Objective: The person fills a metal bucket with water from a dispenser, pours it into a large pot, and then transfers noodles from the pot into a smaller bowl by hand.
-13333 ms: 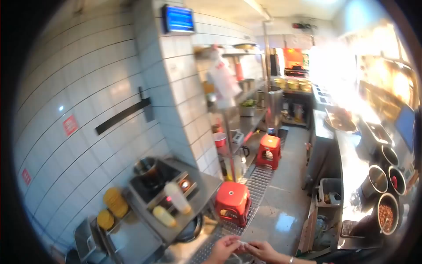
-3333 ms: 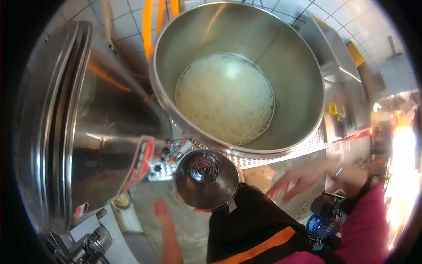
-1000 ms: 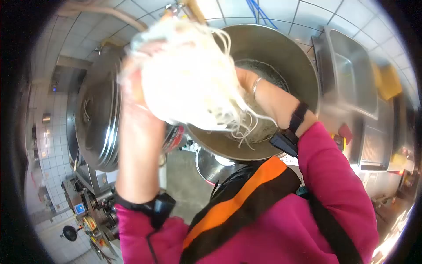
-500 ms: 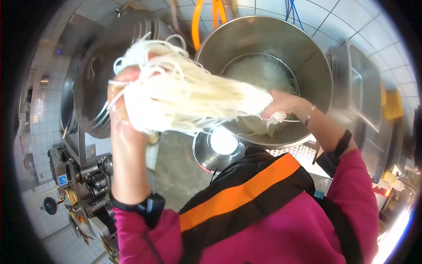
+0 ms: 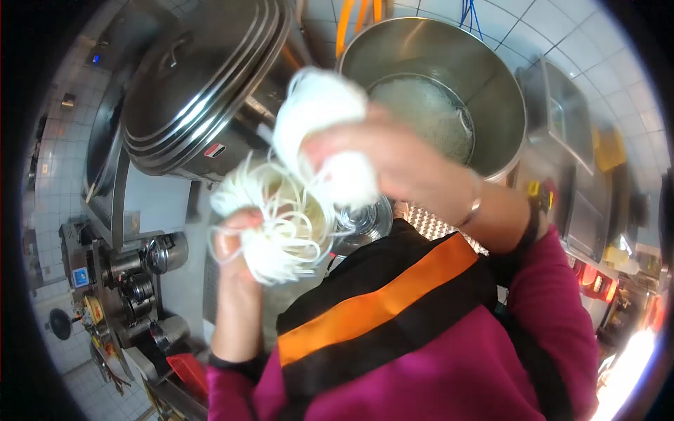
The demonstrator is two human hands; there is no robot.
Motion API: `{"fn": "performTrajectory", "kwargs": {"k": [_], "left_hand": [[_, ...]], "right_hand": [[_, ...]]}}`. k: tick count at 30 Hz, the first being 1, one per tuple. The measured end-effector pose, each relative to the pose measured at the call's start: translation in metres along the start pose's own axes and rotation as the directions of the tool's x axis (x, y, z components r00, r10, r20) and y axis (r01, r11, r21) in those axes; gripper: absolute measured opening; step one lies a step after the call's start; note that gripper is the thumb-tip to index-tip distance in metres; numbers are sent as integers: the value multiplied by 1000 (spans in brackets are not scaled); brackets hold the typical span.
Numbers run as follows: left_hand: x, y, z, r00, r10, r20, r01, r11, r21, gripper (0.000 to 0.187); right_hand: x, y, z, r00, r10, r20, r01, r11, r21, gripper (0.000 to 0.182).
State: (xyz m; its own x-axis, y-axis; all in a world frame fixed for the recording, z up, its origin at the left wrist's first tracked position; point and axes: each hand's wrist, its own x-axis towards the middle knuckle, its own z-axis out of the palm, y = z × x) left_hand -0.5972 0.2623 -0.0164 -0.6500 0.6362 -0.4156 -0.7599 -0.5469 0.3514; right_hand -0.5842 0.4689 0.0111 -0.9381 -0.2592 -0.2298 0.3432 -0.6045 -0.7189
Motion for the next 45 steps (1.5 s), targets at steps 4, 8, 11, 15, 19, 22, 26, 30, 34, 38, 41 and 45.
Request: {"fn": "performTrajectory", "kwargs": {"k": [4, 8, 11, 15, 19, 22, 26, 30, 34, 38, 41, 45], "left_hand": [[11, -19, -80, 978, -150, -144, 143, 988, -58, 38], [52, -44, -188, 952, -256, -169, 260, 966, 0, 39], [76, -63, -231, 923, -321, -209, 317, 947, -55, 36], [107, -92, -288, 903, -286, -320, 291, 956, -34, 35], [111, -102, -272, 876, -326, -354, 387, 915, 115, 41], [107, -86, -192, 801, -364, -475, 564, 723, 399, 56], [121, -76, -88, 988, 110, 110, -154, 570, 807, 36], [183, -72, -38, 913, 129, 386, -405, 191, 894, 28], [255, -74, -35, 944, 40, 328, -321, -115, 940, 12], [292, -69, -45, 906, -95, 411, -383, -598, 704, 18], [285, -74, -43, 866, 18, 499, -348, -694, 630, 11], [287, -74, -44, 799, 126, 587, -329, -725, 604, 9]], "right_hand": [[25, 110, -11, 975, -182, -129, 173, 982, -77, 38], [48, 208, -61, 951, -96, -292, 49, 985, -167, 40], [61, 256, -93, 911, -124, -394, -4, 951, -309, 46], [58, 274, -111, 900, -156, -407, -12, 925, -381, 58], [55, 266, -120, 885, 60, -463, -425, 513, -746, 38], [29, 211, -118, 935, 335, -115, -308, 608, -732, 31], [-11, 83, -137, 992, 76, 96, 42, 521, -852, 26], [-34, -16, -205, 979, -184, -84, 52, 630, -775, 38], [-13, -52, -286, 781, -9, -624, -461, 666, -586, 48], [32, -16, -427, 777, -9, -630, -586, 358, -727, 41], [36, 14, -490, 672, 136, -728, -728, 301, -616, 40], [32, 86, -551, 505, 295, -811, -858, 275, -434, 38]]}}
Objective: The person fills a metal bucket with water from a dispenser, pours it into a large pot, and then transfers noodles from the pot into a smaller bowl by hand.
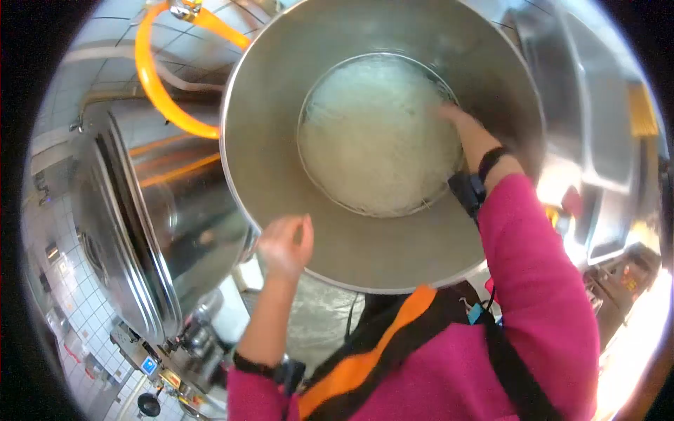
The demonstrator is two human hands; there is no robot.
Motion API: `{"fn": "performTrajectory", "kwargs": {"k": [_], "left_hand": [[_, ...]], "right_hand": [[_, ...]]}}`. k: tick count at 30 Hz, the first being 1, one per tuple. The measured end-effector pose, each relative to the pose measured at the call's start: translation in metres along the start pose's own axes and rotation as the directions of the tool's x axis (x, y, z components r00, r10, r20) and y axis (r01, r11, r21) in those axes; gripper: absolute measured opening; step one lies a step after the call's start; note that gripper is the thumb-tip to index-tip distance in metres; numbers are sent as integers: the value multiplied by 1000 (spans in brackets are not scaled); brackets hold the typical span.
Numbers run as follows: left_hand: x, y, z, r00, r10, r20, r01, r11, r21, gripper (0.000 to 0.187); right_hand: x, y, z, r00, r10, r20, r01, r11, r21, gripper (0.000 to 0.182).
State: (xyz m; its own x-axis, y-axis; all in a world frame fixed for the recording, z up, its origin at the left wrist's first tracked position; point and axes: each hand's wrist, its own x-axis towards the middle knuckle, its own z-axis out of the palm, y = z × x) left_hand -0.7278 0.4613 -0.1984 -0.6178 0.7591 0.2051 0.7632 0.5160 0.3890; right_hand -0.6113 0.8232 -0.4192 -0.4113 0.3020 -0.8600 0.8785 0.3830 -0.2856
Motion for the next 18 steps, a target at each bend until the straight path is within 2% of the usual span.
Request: {"fn": "performTrajectory", "kwargs": {"k": [4, 9, 13, 16, 18], "left_hand": [[4, 1, -4, 983, -98, 158, 94, 995, 34, 8], [8, 1, -3, 944, -178, 276, 159, 983, 90, 10], [12, 9, 3, 947, -184, 262, 163, 982, 100, 11], [9, 13, 1, 946, -205, 252, 177, 976, 130, 12], [13, 10, 4, 956, -184, 227, 170, 982, 82, 12]], "right_hand": [[55, -2, 50, 995, 76, 61, -77, 997, 14, 36], [93, -44, 108, 988, 37, 153, -39, 999, 10, 34], [97, -89, 161, 963, -75, 260, 69, 997, 33, 32], [75, -110, 201, 907, -152, 393, 128, 988, 86, 31], [52, -116, 215, 865, -190, 464, 128, 978, 162, 30]]}}
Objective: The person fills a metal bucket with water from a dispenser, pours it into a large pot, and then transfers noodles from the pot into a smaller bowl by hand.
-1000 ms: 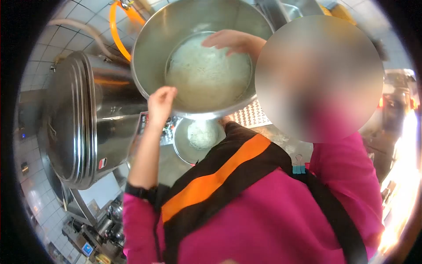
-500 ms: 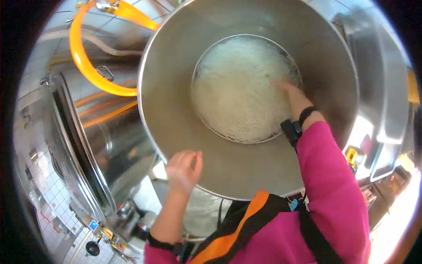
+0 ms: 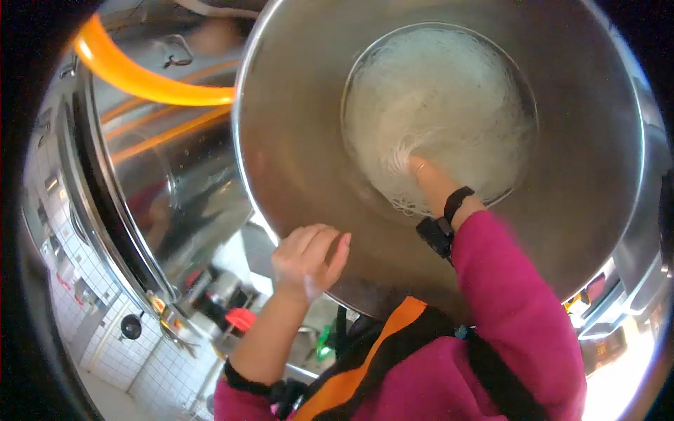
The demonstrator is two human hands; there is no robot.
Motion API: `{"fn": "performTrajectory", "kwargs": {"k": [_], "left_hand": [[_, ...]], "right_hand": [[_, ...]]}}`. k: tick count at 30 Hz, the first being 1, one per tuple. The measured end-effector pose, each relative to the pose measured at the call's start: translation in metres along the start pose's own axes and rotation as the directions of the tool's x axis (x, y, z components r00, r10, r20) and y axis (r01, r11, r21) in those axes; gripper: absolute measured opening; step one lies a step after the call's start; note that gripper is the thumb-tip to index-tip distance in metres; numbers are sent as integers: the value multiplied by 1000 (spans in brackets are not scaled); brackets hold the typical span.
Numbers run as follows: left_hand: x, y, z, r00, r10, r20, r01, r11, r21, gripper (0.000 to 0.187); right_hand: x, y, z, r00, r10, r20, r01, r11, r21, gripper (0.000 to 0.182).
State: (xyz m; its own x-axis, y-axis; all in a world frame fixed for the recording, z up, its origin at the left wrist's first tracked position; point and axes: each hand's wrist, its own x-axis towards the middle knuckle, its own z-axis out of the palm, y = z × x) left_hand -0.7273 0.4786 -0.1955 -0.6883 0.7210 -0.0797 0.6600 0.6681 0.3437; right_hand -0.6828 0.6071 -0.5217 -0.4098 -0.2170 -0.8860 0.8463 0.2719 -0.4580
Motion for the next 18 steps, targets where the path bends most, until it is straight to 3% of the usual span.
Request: {"fn": "performTrajectory", "kwargs": {"k": [5, 10, 16, 17, 18], "left_hand": [[-1, 1, 7, 998, 21, -60, -19, 999, 39, 12], [-2, 4, 5, 995, 3, -102, -1, 1000, 19, 13], [2, 1, 9, 999, -35, 34, 30, 992, 124, 25], [5, 3, 3, 973, -143, 181, 133, 989, 69, 29], [9, 4, 3, 979, -135, 152, 128, 990, 56, 29]], "right_hand": [[-35, 5, 20, 988, -50, 148, 15, 973, 231, 28], [-97, 7, -21, 975, -138, 176, 33, 869, 495, 26], [-197, -20, -63, 946, -296, 131, 153, 767, 624, 23], [-217, -26, -65, 939, -324, 118, 181, 753, 633, 23], [-240, -36, -68, 928, -356, 107, 213, 747, 630, 22]]}}
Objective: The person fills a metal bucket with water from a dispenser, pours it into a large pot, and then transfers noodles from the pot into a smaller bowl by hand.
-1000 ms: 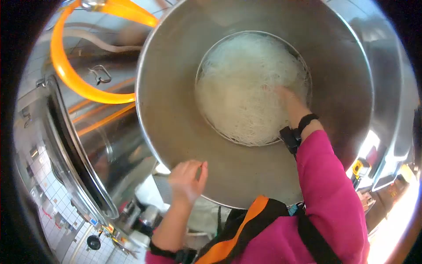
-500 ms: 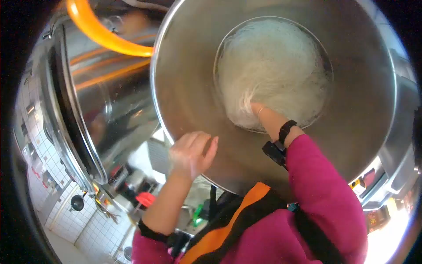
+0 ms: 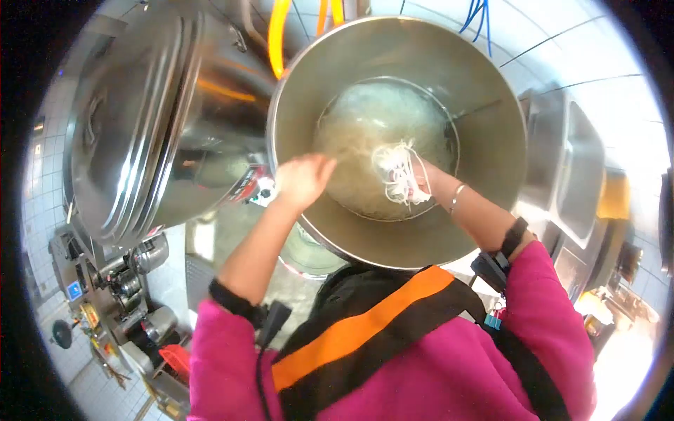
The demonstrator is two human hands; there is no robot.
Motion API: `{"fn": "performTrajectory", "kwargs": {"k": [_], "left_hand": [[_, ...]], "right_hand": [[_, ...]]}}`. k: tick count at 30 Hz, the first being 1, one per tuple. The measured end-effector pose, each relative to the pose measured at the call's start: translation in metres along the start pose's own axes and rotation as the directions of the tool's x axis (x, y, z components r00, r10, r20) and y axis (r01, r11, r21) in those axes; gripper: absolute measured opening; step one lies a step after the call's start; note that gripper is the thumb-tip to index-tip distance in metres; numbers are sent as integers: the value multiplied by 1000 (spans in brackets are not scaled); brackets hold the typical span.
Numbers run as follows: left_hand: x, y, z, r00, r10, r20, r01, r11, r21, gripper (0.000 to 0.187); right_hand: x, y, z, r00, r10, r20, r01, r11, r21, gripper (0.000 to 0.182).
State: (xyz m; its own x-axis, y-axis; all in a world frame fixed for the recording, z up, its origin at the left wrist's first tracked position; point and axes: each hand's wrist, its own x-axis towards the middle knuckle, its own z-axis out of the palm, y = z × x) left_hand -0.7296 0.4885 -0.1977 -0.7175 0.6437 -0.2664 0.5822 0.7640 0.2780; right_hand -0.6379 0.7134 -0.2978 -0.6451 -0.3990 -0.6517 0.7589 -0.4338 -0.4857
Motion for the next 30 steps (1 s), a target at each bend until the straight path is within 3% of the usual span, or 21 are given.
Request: {"fn": "performTrajectory", "kwargs": {"k": [2, 4, 5, 6, 7, 8, 10, 11, 13, 17, 20, 21, 22, 24, 25, 26, 28, 29, 30], "left_hand": [[13, 4, 15, 996, -72, -47, 36, 847, -530, 41], [45, 13, 42, 997, 26, 67, 42, 543, -839, 57], [45, 29, 33, 999, 34, 40, 15, 536, -844, 57], [46, 45, 19, 989, 82, 126, 90, 349, -933, 62], [50, 57, 10, 966, 156, 205, 180, 161, -970, 67], [56, 65, 6, 967, 176, 185, 156, 167, -973, 67], [68, 81, 9, 862, 486, 142, 301, -267, -915, 71], [84, 85, 30, 875, 464, 140, 312, -319, -895, 65], [78, 96, 30, 835, 524, 169, 354, -276, -893, 62], [66, 102, 76, 707, 621, 337, 370, 80, -925, 56], [43, 94, 82, 686, 583, 436, 372, 235, -898, 53], [32, 91, 72, 726, 581, 368, 290, 228, -930, 43], [19, 87, 56, 725, 571, 385, 309, 230, -923, 43], [1, 72, 27, 805, 490, 334, 471, -185, -863, 37], [-4, 58, 28, 807, 389, 444, 493, -30, -870, 28], [-10, 50, 23, 813, 368, 452, 496, -29, -868, 28], [-25, 42, 1, 860, 161, 485, 493, -9, -870, 22], [-35, 41, -18, 832, 76, 549, 553, -52, -831, 20], [-42, 28, -20, 843, 122, 524, 529, -17, -848, 19]], "right_hand": [[-45, -33, 32, 998, -57, 5, 57, 995, -84, 18], [-92, -67, 73, 993, -93, 73, 100, 990, -96, 20], [-112, -80, 97, 920, -352, 173, 391, 856, -337, 23], [-122, -86, 111, 773, -540, 334, 630, 587, -509, 25], [-128, -97, 116, 773, -546, 322, 632, 629, -452, 28], [-145, -108, 121, 740, -590, 323, 670, 605, -430, 29], [-180, -133, 145, 710, -627, 321, 702, 597, -388, 30], [-195, -145, 160, 733, -603, 315, 680, 637, -363, 30], [-225, -175, 182, 734, -594, 329, 679, 655, -331, 30], [-256, -245, 191, 571, -760, 309, 820, 512, -256, 25], [-264, -282, 180, 477, -840, 259, 872, 415, -259, 22], [-259, -279, 169, 471, -851, 231, 872, 409, -270, 21], [-254, -277, 156, 474, -857, 202, 865, 411, -287, 20], [-237, -270, 125, 506, -847, 164, 838, 437, -325, 18], [-225, -253, 109, 535, -833, 145, 815, 462, -351, 17], [-209, -233, 94, 565, -815, 129, 790, 490, -367, 16], [-177, -185, 71, 629, -770, 106, 744, 558, -367, 15], [-160, -157, 64, 659, -746, 99, 726, 595, -345, 14], [-145, -136, 58, 696, -714, 79, 708, 664, -240, 11]]}}
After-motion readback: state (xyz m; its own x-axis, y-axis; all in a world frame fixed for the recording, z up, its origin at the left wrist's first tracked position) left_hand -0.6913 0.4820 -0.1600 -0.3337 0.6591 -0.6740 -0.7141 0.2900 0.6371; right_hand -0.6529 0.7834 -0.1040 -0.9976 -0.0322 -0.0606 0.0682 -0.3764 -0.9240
